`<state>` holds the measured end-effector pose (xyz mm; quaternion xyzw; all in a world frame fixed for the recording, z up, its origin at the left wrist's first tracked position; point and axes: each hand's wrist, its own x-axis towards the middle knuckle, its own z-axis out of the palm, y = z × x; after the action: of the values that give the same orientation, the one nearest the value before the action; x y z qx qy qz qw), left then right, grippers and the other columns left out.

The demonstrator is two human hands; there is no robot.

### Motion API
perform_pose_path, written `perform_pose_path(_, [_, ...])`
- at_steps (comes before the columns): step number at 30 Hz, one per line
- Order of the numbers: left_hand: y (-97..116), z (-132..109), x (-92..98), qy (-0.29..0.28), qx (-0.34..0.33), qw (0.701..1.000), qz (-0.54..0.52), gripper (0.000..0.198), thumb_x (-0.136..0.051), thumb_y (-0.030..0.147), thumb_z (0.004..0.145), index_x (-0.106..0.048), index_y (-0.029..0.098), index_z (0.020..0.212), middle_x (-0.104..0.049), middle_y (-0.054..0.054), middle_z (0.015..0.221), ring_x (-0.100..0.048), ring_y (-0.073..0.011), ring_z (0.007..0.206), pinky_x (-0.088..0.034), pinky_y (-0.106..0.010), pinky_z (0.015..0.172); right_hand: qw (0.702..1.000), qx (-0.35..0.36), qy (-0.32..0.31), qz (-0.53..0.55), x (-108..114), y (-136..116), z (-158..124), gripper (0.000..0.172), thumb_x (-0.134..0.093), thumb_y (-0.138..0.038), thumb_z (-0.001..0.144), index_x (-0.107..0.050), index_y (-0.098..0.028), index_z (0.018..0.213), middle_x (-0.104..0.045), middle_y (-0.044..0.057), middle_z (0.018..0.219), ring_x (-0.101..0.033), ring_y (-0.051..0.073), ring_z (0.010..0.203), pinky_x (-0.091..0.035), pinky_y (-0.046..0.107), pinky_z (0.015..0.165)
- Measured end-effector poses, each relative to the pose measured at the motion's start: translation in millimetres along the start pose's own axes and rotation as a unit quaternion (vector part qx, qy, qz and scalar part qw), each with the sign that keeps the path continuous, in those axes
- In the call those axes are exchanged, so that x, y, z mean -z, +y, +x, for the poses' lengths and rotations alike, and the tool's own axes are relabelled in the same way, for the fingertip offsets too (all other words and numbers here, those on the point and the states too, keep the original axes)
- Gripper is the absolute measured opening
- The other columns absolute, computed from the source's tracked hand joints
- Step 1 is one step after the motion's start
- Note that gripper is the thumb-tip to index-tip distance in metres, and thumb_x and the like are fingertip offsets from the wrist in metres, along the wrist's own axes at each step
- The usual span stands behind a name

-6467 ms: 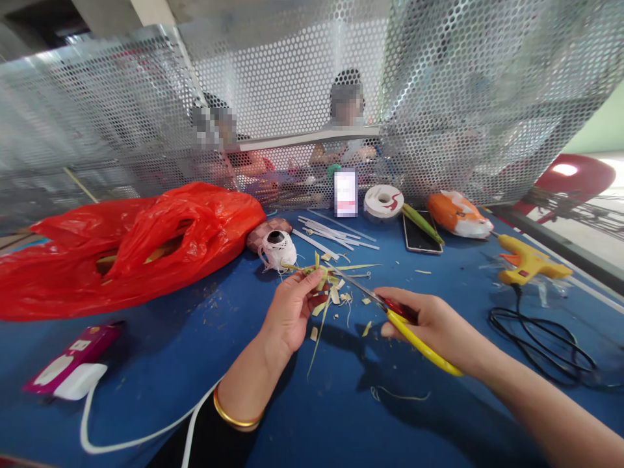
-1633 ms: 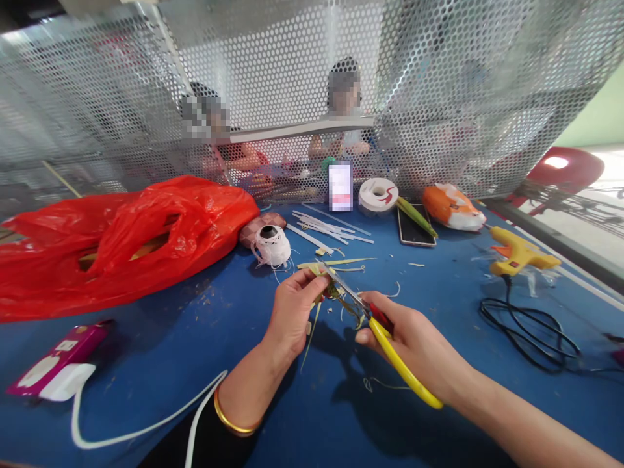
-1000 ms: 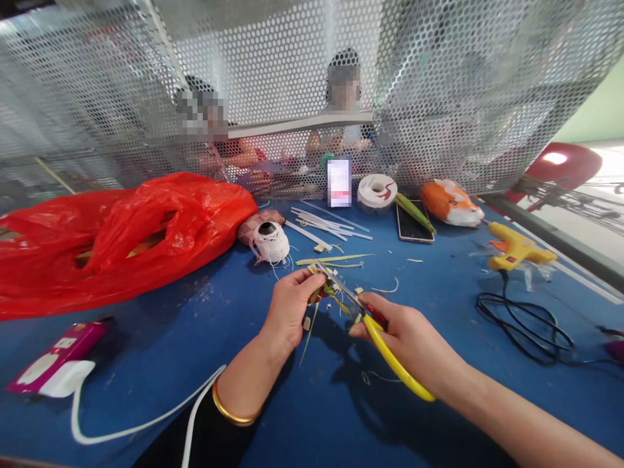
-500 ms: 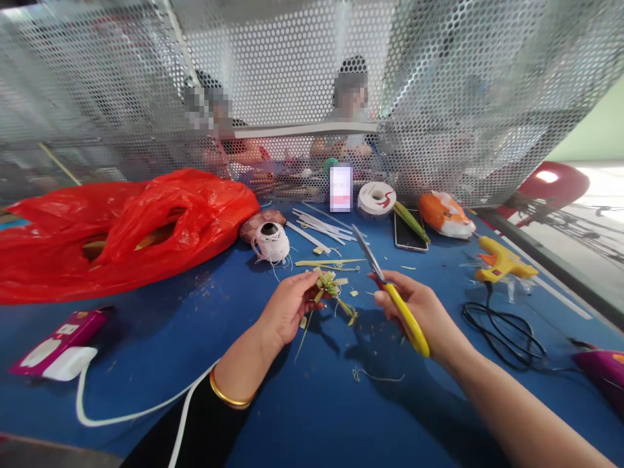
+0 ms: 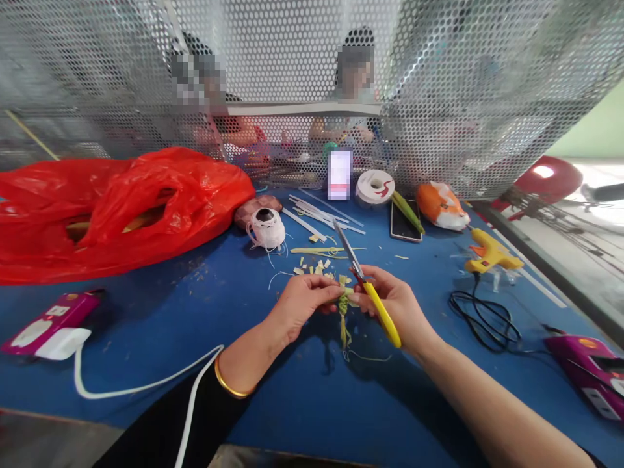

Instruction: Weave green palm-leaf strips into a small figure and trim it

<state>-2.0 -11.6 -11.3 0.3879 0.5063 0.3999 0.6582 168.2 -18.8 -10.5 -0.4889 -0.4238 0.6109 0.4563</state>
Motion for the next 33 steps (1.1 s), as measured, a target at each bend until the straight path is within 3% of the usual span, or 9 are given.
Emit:
perform_pose_path(7, [0.7, -2.6, -2.5, -0.004, -0.004, 1.0, -0.015, 0.017, -0.083, 0.026, 0.062, -0.075, 0.016, 0.072, -0.07, -0.004, 0.064, -0.063, -0.0133, 0.055, -0.053, -0.028, 0.062, 1.0, 0.018, -0.019, -0.013, 1.3, 2.6, -2.5, 0.054, -0.085, -0.032, 0.056, -0.062, -0.021, 0.104, -0.059, -0.006, 0.066, -0.043, 0.006, 0.047, -0.03, 0.02, 0.041])
perform_pose_path(13, [2.4, -4.4, -3.6, -0.011, -0.019, 1.0, -0.004, 0.014, -0.081, 0.021, 0.064, -0.075, 0.017, 0.076, -0.069, -0.003, 0.063, -0.063, -0.0134, 0.058, -0.052, -0.027, 0.061, 0.999, 0.021, -0.015, 0.019, 0.7, 4.4, -2.6, 0.061, -0.087, -0.031, 0.052, -0.06, -0.022, 0.107, -0.063, -0.004, 0.074, -0.048, 0.007, 0.05, -0.035, 0.021, 0.044])
perform_pose_path(18, [0.9, -5.2, -7.0, -0.011, -0.026, 1.0, -0.002, 0.01, -0.079, 0.015, 0.062, -0.07, 0.016, 0.067, -0.065, -0.001, 0.06, -0.06, -0.0113, 0.057, -0.051, -0.025, 0.061, 0.998, 0.034, -0.043, -0.017, -2.1, 3.8, -3.0, 0.055, -0.085, -0.029, 0.056, -0.06, -0.02, 0.104, -0.058, -0.007, 0.064, -0.047, 0.008, 0.053, -0.037, 0.023, 0.05])
perform_pose_path(27, [-1.0, -5.5, -9.6, -0.01, -0.035, 0.999, 0.002, 0.011, -0.078, 0.014, 0.06, -0.069, 0.016, 0.065, -0.065, 0.0, 0.062, -0.062, -0.0137, 0.057, -0.054, -0.031, 0.063, 0.997, 0.036, -0.065, -0.037, -0.1, 6.7, -1.6, 0.055, -0.081, -0.03, 0.06, -0.057, -0.02, 0.109, -0.062, -0.005, 0.07, -0.054, 0.012, 0.059, -0.042, 0.025, 0.056])
perform_pose_path(33, [-1.0, -5.3, -8.6, -0.012, -0.03, 0.999, 0.011, 0.009, -0.077, 0.014, 0.062, -0.069, 0.017, 0.065, -0.065, -0.001, 0.061, -0.062, -0.0142, 0.055, -0.053, -0.03, 0.06, 0.997, 0.036, -0.048, -0.043, -1.7, 5.9, -2.9, 0.054, -0.081, -0.031, 0.059, -0.057, -0.02, 0.106, -0.059, -0.006, 0.068, -0.049, 0.009, 0.055, -0.037, 0.024, 0.052])
